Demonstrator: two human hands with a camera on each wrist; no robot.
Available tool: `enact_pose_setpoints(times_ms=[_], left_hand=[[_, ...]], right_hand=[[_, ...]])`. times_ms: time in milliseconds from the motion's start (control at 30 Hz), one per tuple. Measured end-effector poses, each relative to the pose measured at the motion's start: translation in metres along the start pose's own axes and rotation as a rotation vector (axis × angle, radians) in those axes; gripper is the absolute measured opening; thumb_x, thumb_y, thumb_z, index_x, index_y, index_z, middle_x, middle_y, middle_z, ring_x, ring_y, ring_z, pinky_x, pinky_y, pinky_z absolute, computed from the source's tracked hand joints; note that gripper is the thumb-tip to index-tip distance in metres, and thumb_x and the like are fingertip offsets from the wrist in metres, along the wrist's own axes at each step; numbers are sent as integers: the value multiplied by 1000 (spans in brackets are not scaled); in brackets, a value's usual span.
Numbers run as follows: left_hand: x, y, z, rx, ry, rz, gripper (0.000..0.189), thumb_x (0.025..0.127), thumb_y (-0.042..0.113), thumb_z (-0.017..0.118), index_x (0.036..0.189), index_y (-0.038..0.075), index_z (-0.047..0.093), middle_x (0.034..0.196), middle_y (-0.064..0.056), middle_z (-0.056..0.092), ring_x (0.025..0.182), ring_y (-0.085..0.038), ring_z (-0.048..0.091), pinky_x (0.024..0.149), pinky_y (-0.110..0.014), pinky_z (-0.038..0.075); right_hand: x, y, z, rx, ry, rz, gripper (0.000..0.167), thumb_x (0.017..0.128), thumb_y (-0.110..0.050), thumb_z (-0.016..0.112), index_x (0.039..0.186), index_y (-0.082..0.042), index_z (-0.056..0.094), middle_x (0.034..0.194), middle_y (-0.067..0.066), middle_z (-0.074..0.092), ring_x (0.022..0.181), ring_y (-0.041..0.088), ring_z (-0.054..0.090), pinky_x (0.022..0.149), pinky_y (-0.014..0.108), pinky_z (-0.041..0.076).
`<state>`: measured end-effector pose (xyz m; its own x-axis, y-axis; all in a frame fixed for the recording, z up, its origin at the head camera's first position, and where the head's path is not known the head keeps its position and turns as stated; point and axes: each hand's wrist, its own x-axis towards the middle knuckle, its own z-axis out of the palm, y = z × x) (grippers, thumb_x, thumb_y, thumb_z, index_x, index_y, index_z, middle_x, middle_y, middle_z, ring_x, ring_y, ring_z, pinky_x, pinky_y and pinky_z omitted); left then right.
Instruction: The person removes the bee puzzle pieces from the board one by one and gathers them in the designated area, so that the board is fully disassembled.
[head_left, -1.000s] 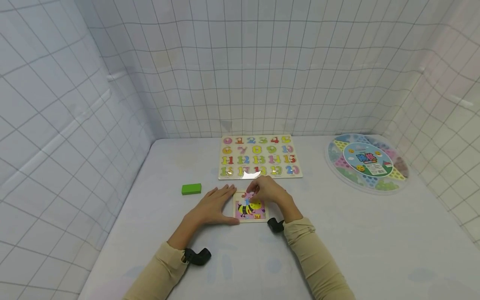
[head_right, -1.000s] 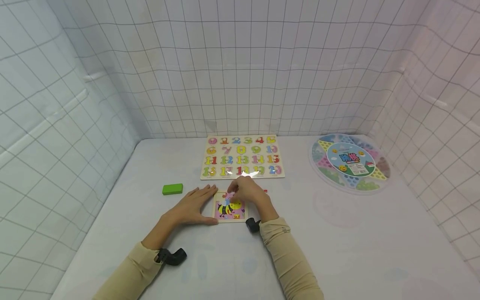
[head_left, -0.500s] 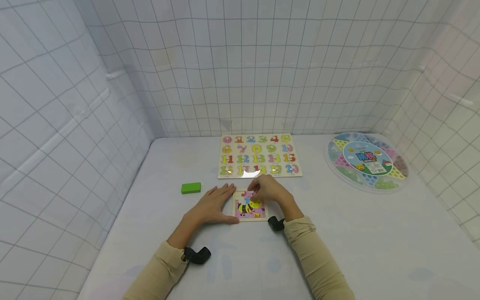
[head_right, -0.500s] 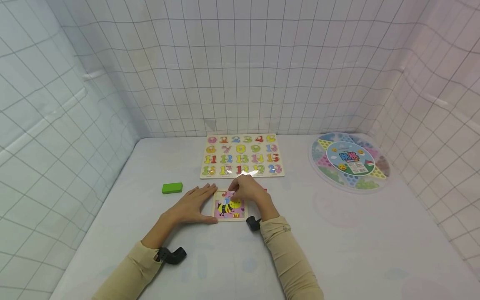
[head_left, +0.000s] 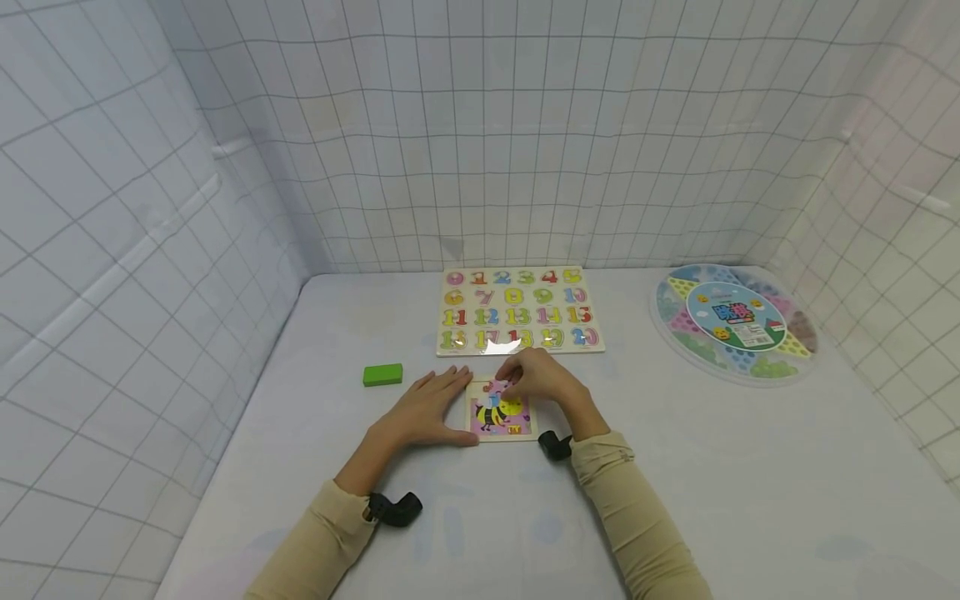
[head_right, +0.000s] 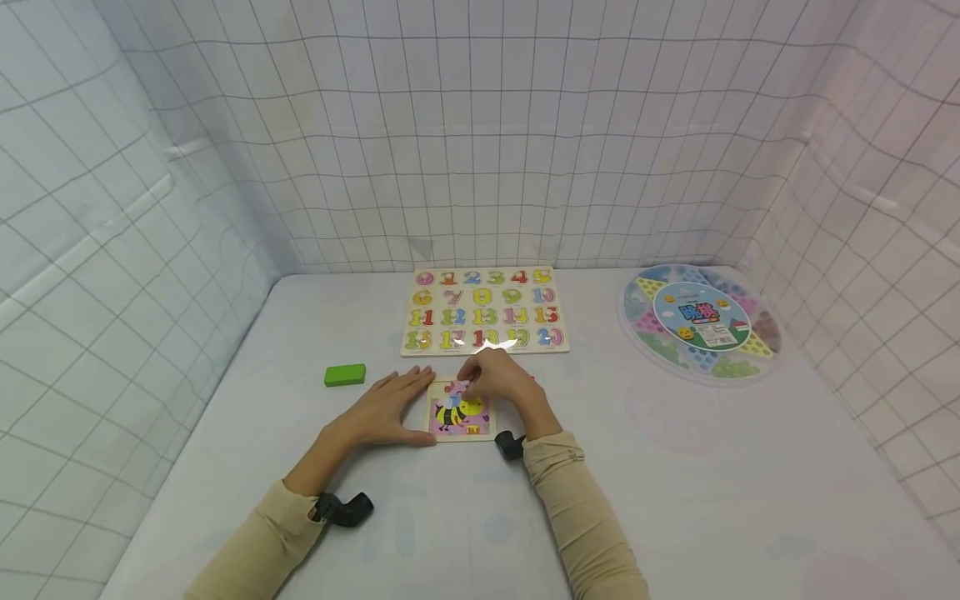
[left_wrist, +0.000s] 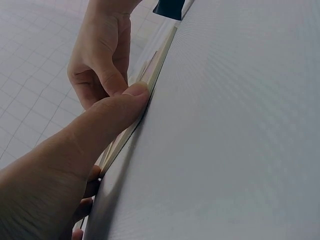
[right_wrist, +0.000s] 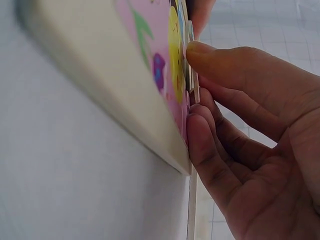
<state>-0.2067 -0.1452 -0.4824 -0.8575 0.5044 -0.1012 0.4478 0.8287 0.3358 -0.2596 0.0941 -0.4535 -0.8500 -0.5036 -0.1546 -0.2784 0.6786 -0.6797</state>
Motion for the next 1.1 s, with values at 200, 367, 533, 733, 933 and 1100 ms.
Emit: enact_pose_setpoints(times_ms=[200, 367, 533, 733, 933, 1100], left_hand=[[0, 2, -1, 3, -5, 4, 109, 73, 76, 63, 156, 17, 25, 163, -2, 22, 152, -21, 18, 126, -45, 11], [0, 3, -2, 6, -6, 9, 108, 73, 76, 63, 156, 17, 25, 163, -1, 22, 152, -22, 18, 126, -46, 13], [2, 2, -2, 26, 4, 19, 109, 73, 77, 62, 156, 17, 25, 163, -1, 22, 152, -23, 18, 125, -46, 14], [3, 1, -3, 44, 13, 20, 109, 73, 78, 61, 155, 16, 26, 163, -2, 23, 152, -24, 20, 125, -47, 16], [3, 0, -2, 37, 10, 11, 110, 72, 77, 63, 155, 15, 27, 163, -3, 24, 151, -24, 20, 125, -47, 17], [1, 1, -1, 40, 14, 14, 109, 72, 76, 64, 155, 15, 27, 162, -3, 24, 151, -24, 21, 125, -47, 17]], right_hand=[[-1, 2, 0, 6, 3, -7, 24, 78, -12, 80, 101, -10, 75, 90, -1, 71, 79, 10, 62, 74, 24, 54], [-3, 4, -1, 18, 6, -9, 23, 78, -12, 80, 101, -10, 75, 90, -1, 71, 79, 11, 62, 74, 23, 54], [-3, 5, -4, 19, 18, -20, 24, 77, -12, 81, 100, -10, 76, 89, -1, 71, 78, 11, 62, 73, 23, 54], [-6, 5, -10, 6, 29, -35, 23, 79, -15, 80, 101, -11, 75, 91, -1, 71, 81, 11, 61, 74, 24, 54], [-17, 14, -20, -1, 55, -31, 24, 79, -16, 81, 102, -10, 75, 92, 0, 70, 82, 12, 60, 73, 24, 53], [-28, 28, -29, 3, 83, -7, 25, 79, -15, 81, 102, -10, 75, 94, 2, 70, 84, 14, 60, 72, 25, 53]])
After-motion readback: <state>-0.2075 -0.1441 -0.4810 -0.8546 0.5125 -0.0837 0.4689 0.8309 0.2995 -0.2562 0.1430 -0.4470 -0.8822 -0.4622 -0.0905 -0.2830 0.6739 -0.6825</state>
